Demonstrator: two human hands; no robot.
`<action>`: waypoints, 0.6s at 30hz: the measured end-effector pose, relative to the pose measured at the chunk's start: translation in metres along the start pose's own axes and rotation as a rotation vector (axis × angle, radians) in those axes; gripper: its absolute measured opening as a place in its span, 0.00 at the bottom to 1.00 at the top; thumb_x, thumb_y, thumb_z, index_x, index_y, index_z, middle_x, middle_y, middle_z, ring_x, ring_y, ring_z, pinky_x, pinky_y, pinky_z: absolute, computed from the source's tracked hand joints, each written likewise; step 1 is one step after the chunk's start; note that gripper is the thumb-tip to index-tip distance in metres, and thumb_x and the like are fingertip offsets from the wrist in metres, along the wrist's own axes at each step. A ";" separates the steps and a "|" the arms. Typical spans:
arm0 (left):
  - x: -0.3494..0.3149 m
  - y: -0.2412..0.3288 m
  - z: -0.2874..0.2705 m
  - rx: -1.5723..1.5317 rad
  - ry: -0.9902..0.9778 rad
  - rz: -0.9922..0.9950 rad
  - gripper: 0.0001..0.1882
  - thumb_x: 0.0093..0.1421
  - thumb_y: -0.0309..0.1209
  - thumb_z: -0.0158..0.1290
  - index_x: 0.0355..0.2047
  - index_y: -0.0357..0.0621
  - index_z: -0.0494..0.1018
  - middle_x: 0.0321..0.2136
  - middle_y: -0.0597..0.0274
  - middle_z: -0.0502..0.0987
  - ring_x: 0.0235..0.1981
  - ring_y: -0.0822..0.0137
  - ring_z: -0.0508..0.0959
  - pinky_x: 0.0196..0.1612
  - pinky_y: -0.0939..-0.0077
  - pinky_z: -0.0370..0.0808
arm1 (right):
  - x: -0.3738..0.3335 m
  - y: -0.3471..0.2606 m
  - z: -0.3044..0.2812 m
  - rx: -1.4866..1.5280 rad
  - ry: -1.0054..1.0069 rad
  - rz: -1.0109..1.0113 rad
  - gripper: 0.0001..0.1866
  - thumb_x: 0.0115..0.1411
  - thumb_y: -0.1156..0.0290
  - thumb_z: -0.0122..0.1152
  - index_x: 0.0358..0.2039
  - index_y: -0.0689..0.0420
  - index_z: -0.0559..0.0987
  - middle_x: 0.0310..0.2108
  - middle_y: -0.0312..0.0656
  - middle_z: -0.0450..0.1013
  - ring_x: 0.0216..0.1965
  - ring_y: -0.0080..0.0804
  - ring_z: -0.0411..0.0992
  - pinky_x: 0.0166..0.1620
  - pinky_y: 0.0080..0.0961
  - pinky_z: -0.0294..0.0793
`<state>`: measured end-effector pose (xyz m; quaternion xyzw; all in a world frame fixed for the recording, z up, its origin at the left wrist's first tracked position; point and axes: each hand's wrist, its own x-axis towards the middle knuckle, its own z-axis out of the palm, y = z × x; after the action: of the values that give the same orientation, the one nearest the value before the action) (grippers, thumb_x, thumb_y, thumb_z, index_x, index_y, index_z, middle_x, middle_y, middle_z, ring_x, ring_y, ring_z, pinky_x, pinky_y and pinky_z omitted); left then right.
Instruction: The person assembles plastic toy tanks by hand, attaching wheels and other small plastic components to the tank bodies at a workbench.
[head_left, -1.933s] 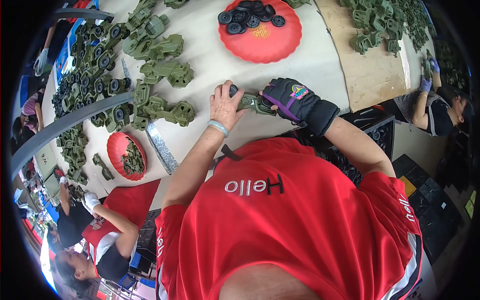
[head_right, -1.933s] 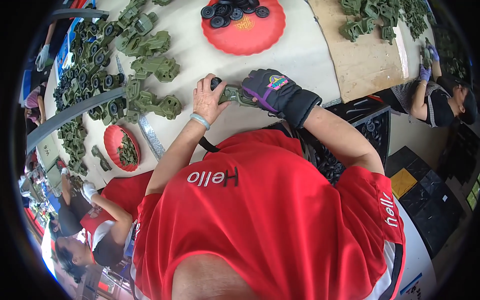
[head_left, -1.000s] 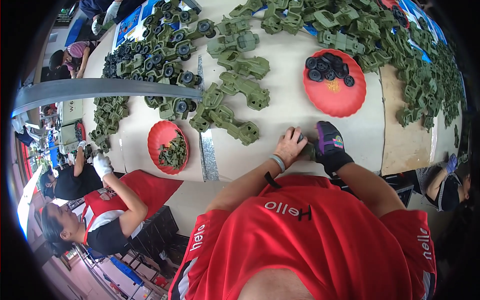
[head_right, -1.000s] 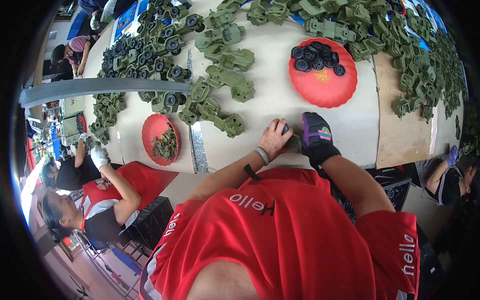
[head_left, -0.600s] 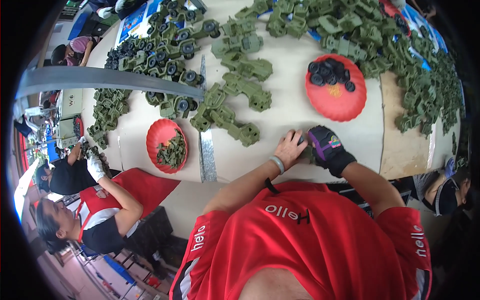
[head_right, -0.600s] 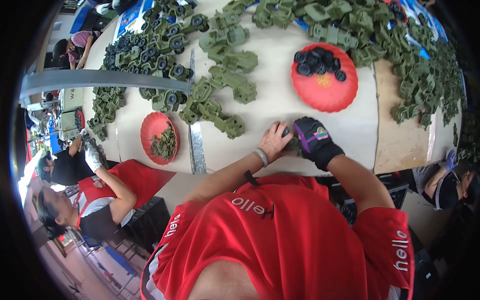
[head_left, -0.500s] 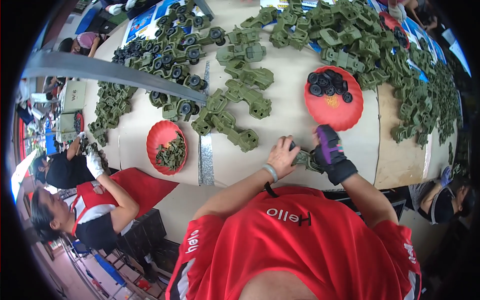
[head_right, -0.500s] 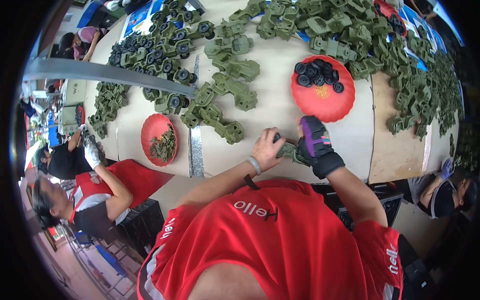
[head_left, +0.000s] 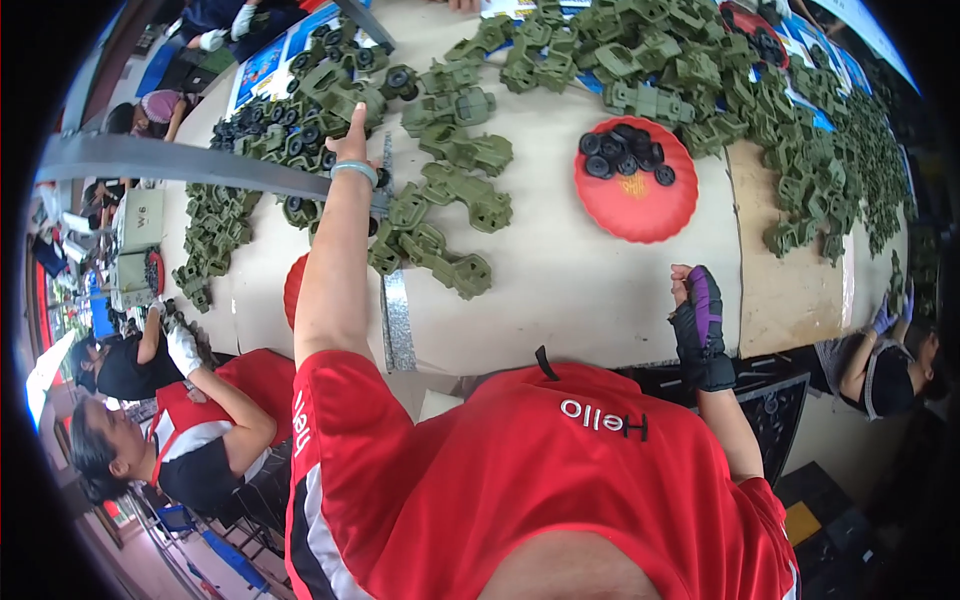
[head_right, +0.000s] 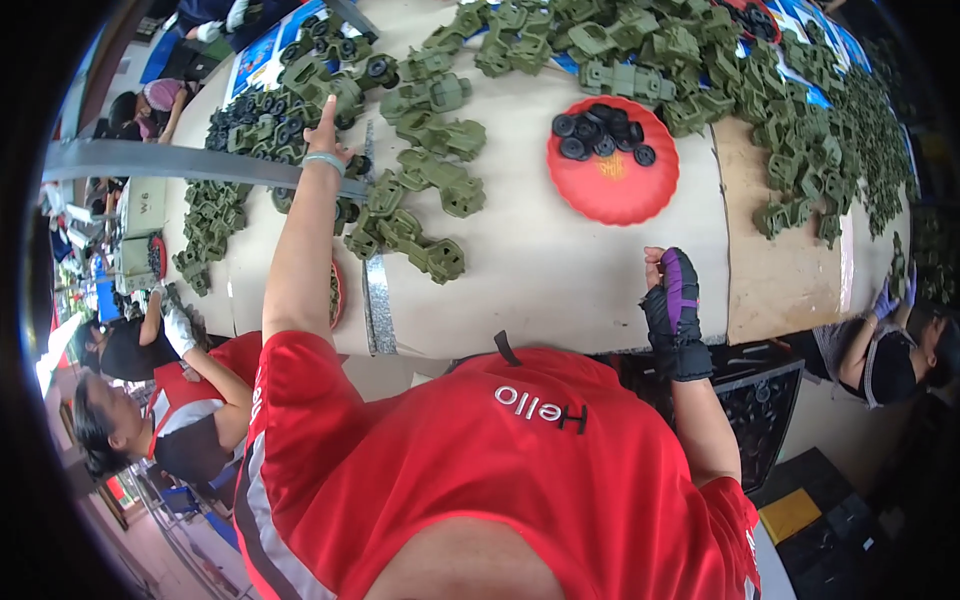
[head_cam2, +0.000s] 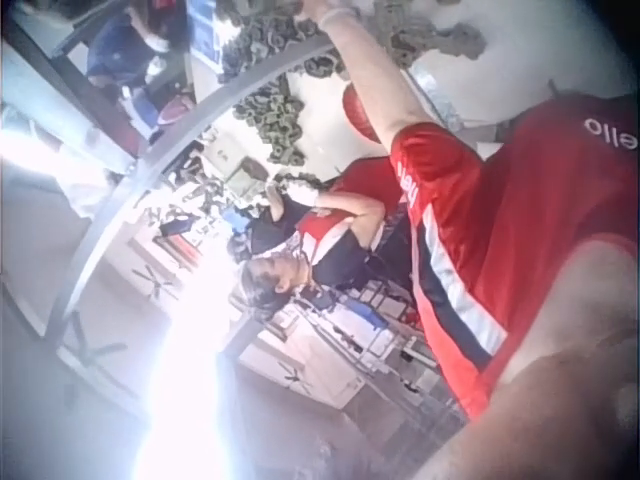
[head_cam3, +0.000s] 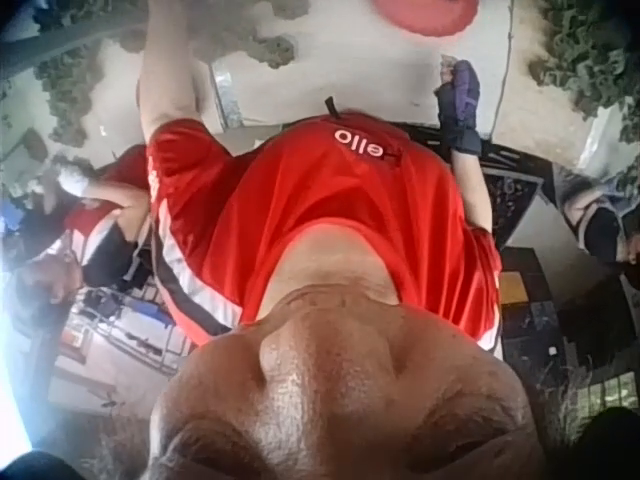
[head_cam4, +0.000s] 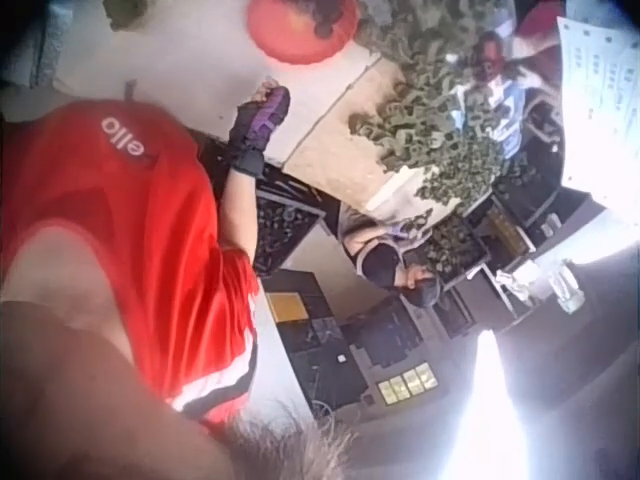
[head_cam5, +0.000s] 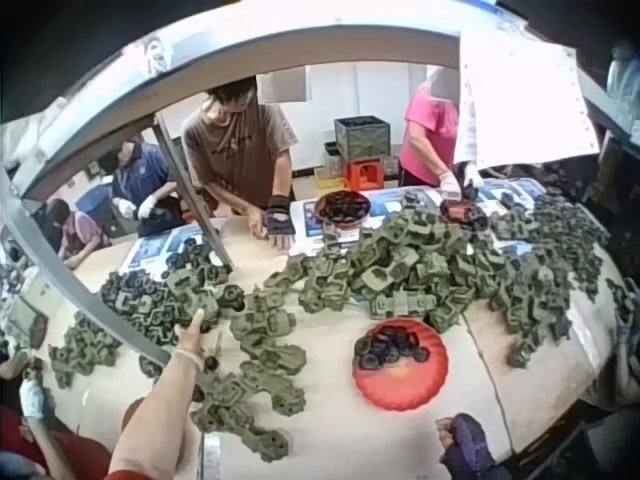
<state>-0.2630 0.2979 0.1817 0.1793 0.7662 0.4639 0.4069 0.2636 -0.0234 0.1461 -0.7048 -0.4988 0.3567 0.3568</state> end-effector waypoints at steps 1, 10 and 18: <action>-0.005 -0.013 0.015 0.047 -0.094 0.037 0.76 0.46 0.57 0.74 0.77 0.54 0.28 0.75 0.47 0.46 0.75 0.46 0.48 0.61 0.31 0.66 | -0.008 0.026 0.000 0.005 0.027 -0.059 0.10 0.69 0.78 0.54 0.48 0.60 0.78 0.41 0.35 0.75 0.40 0.24 0.72 0.44 0.23 0.75; -0.239 -0.202 0.056 0.352 -0.712 0.630 0.23 0.57 0.21 0.62 0.54 0.42 0.75 0.63 0.54 0.65 0.62 0.56 0.72 0.51 0.62 0.79 | 0.017 0.056 -0.072 -0.555 0.225 0.089 0.19 0.57 0.71 0.64 0.50 0.61 0.77 0.44 0.56 0.76 0.48 0.59 0.74 0.52 0.48 0.74; -0.334 -0.232 0.069 0.726 -1.007 0.696 0.19 0.57 0.22 0.61 0.50 0.41 0.75 0.60 0.53 0.68 0.59 0.51 0.73 0.54 0.58 0.78 | 0.058 0.094 -0.116 -0.307 0.413 0.226 0.28 0.62 0.67 0.64 0.61 0.63 0.70 0.52 0.54 0.75 0.54 0.47 0.73 0.57 0.39 0.73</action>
<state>0.0169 0.0019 0.1187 0.7304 0.4894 0.1429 0.4544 0.4194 -0.0080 0.1139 -0.8595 -0.3817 0.1633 0.2981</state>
